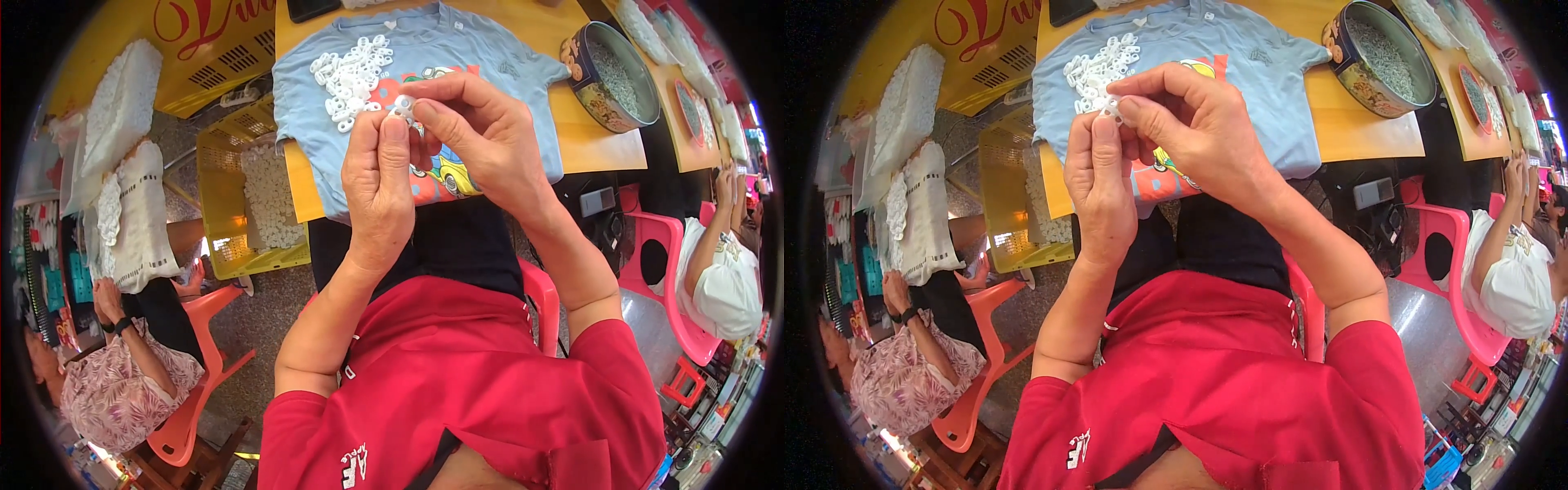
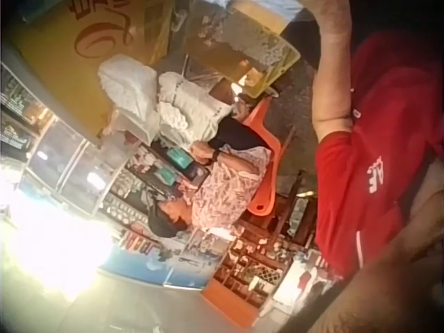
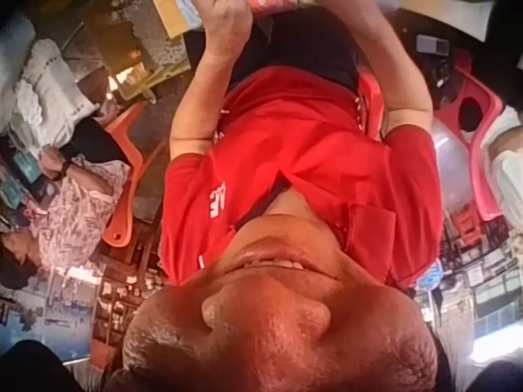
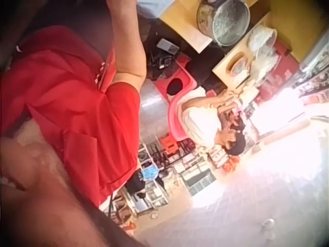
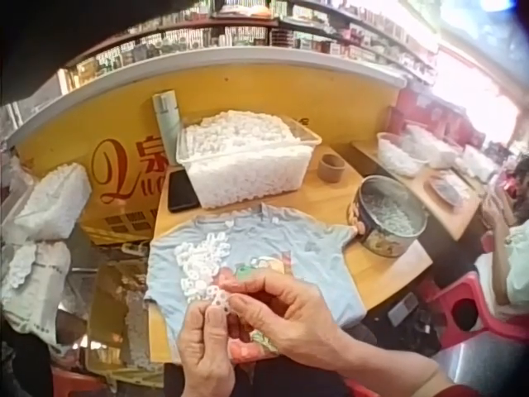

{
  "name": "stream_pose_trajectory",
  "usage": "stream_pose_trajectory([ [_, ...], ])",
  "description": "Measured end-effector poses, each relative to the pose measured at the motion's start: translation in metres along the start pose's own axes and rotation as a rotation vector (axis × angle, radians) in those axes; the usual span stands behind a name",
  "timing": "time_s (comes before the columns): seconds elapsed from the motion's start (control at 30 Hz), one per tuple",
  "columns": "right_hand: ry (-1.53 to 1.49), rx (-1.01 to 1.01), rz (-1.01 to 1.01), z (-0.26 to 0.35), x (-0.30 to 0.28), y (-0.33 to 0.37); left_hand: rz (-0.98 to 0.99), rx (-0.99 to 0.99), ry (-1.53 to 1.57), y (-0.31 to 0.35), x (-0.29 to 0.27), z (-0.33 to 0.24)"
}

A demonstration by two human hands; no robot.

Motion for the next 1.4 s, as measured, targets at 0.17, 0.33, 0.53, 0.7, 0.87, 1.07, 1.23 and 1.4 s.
stream_pose_trajectory([
  [0.17, -0.013, -0.083, -0.051, 0.002, 0.006, 0.005, -0.059, 0.094, -0.003, 0.006, 0.001, 0.000],
  [0.33, -0.034, -0.047, -0.012, -0.002, 0.007, 0.006, -0.026, 0.157, -0.084, 0.008, -0.004, -0.001],
  [0.53, -0.133, 0.049, 0.022, -0.009, 0.007, 0.008, -0.032, 0.294, -0.037, 0.002, -0.002, -0.012],
  [0.7, -0.128, 0.047, 0.062, -0.005, 0.014, 0.013, 0.253, 0.103, 0.135, 0.004, 0.013, -0.002],
  [0.87, -0.233, 0.008, 0.081, 0.001, 0.019, 0.018, 0.233, 0.105, 0.144, 0.006, 0.012, 0.001],
  [1.07, -0.224, -0.112, 0.033, 0.005, 0.023, 0.023, 0.278, 0.115, 0.216, 0.005, 0.012, -0.004],
  [1.23, -0.229, 0.081, -0.030, 0.001, 0.011, 0.008, 0.170, -0.051, 0.539, 0.001, 0.009, 0.004],
  [1.4, 0.051, -0.048, -0.211, 0.025, 0.012, -0.026, 0.067, -0.160, 0.387, 0.016, -0.002, 0.030],
])
Point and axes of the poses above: each hand's wrist, its own y-axis away from the middle knuckle, its own x-axis out of the palm, z = x × y, the point moved 8 cm from there along -y, towards the middle knuckle, and after that the axes turned 5 degrees about -z, right-handed, at the moved point
